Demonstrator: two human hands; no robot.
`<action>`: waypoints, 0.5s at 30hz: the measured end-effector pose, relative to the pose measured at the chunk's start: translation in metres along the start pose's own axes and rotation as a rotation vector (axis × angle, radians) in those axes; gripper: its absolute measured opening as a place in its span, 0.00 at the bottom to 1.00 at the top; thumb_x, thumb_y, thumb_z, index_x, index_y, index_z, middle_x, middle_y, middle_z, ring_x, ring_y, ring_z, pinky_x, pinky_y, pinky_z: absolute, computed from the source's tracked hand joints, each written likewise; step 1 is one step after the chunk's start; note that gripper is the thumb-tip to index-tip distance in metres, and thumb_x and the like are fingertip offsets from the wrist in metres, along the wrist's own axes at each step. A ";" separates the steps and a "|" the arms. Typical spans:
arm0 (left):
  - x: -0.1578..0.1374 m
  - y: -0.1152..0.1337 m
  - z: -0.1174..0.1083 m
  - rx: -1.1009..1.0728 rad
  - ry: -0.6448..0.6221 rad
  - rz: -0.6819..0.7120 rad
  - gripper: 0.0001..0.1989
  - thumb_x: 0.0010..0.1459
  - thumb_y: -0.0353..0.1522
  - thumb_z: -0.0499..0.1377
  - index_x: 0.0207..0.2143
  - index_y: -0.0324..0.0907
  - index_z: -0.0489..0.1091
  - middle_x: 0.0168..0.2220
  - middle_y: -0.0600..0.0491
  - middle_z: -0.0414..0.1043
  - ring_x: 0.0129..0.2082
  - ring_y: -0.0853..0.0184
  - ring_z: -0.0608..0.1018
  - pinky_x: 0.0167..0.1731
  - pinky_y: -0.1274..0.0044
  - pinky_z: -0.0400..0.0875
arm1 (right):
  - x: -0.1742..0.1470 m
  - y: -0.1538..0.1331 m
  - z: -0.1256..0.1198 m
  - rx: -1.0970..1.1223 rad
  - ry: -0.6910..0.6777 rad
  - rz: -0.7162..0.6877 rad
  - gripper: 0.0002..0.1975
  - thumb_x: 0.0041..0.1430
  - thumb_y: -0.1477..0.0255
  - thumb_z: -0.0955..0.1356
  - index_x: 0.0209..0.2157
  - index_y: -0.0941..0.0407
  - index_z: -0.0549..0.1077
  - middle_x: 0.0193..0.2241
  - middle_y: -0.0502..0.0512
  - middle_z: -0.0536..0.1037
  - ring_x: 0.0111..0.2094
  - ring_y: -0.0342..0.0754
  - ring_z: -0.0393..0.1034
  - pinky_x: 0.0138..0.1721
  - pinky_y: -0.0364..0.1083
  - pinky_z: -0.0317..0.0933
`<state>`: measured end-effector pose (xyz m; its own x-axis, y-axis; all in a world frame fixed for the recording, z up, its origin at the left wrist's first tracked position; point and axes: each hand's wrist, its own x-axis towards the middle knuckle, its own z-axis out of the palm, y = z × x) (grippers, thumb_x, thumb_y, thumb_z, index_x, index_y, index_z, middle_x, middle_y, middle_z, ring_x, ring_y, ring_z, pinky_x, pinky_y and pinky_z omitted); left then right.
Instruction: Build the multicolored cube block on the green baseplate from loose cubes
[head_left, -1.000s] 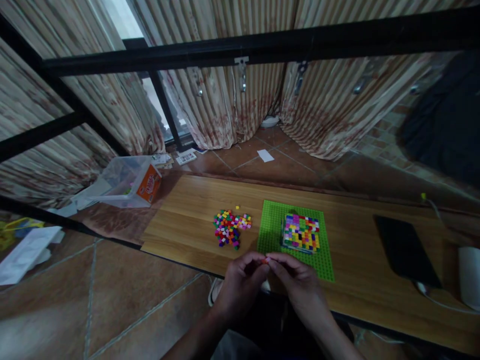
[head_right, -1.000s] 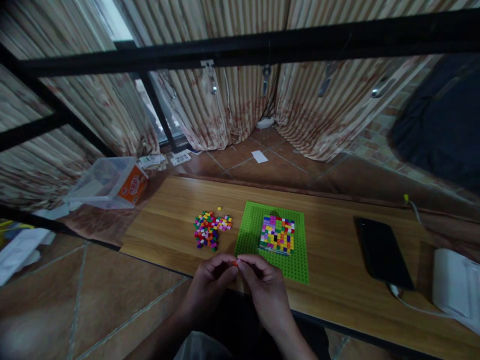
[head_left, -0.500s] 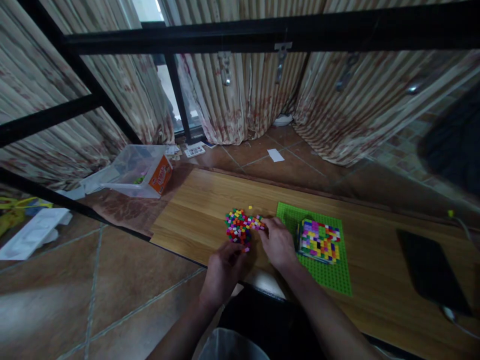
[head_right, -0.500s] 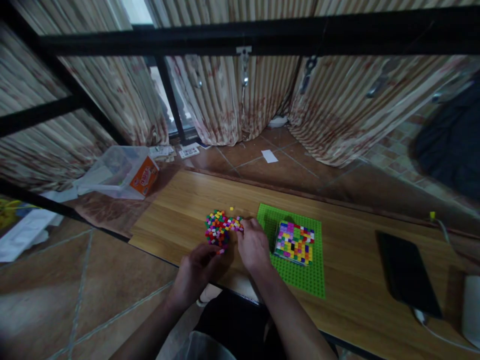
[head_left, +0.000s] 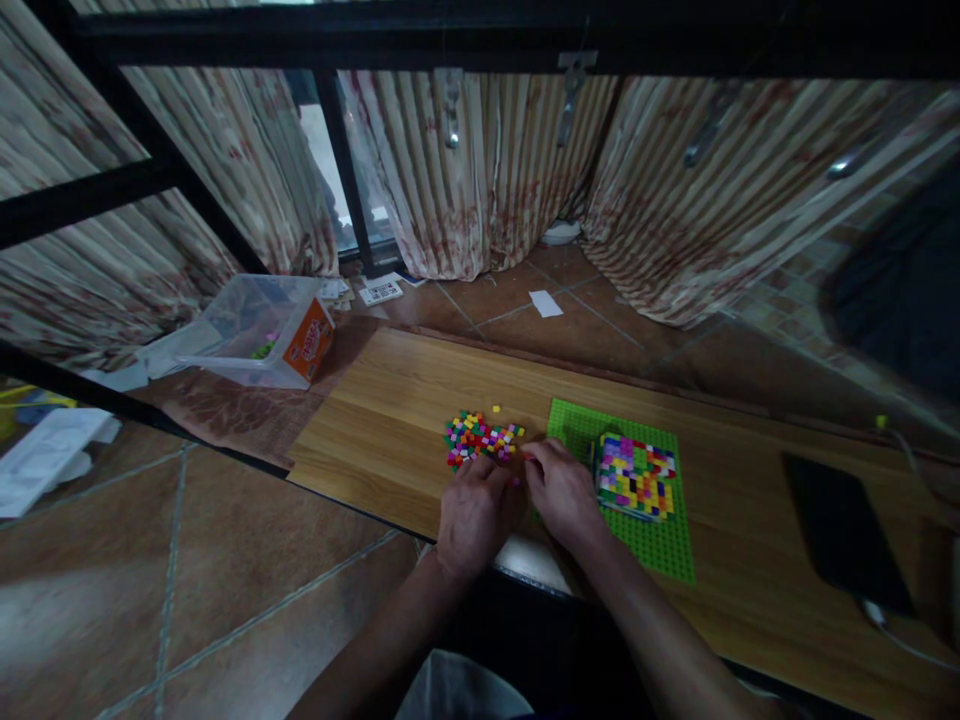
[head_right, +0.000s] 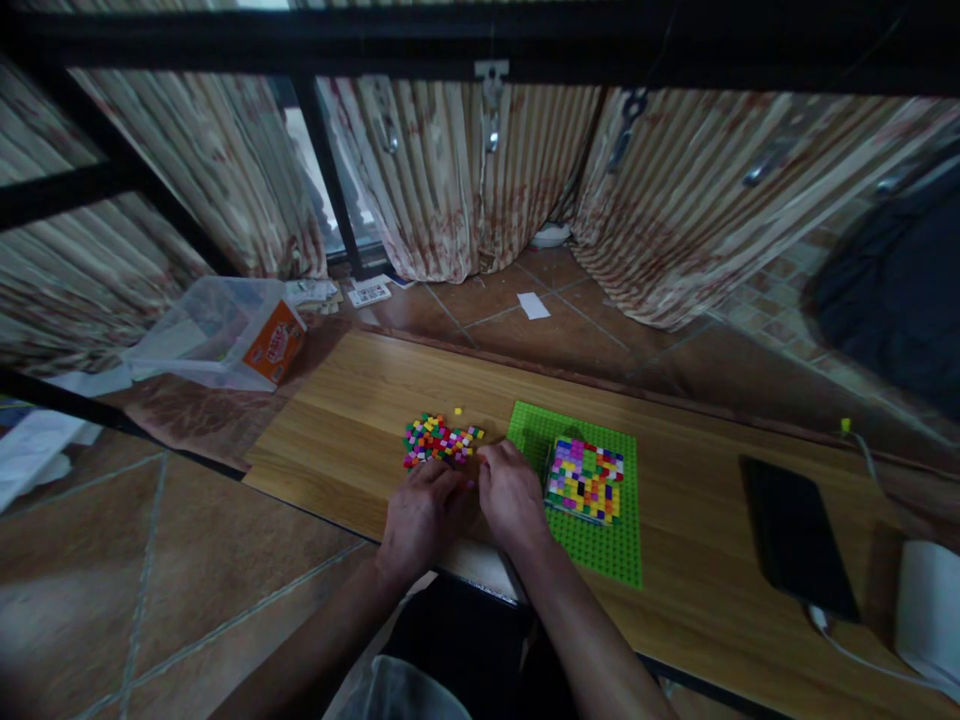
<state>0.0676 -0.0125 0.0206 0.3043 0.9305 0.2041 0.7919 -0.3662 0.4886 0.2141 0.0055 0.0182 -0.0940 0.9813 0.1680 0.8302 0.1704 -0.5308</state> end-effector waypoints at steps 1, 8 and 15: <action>0.001 0.001 0.000 0.011 0.000 0.004 0.07 0.61 0.30 0.54 0.33 0.41 0.72 0.36 0.50 0.71 0.38 0.64 0.73 0.39 0.74 0.67 | -0.002 0.000 -0.001 0.042 0.023 0.008 0.12 0.60 0.78 0.61 0.40 0.58 0.74 0.37 0.59 0.76 0.39 0.51 0.72 0.43 0.48 0.63; 0.021 0.011 -0.005 0.094 0.014 0.052 0.07 0.61 0.32 0.54 0.36 0.41 0.71 0.37 0.47 0.71 0.39 0.61 0.73 0.39 0.72 0.68 | -0.020 -0.007 -0.014 0.410 0.168 0.133 0.11 0.62 0.69 0.63 0.39 0.55 0.77 0.37 0.57 0.78 0.39 0.51 0.73 0.42 0.50 0.65; 0.045 0.016 0.013 0.209 -0.040 0.041 0.08 0.59 0.32 0.55 0.31 0.39 0.71 0.38 0.43 0.72 0.39 0.57 0.74 0.40 0.68 0.68 | -0.031 -0.022 -0.025 0.933 0.253 0.471 0.12 0.56 0.62 0.69 0.36 0.55 0.77 0.29 0.52 0.78 0.27 0.44 0.71 0.29 0.45 0.66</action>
<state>0.1006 0.0241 0.0263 0.3561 0.9161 0.1845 0.8696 -0.3971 0.2935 0.2125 -0.0308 0.0454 0.3314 0.9372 -0.1085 -0.0041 -0.1135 -0.9935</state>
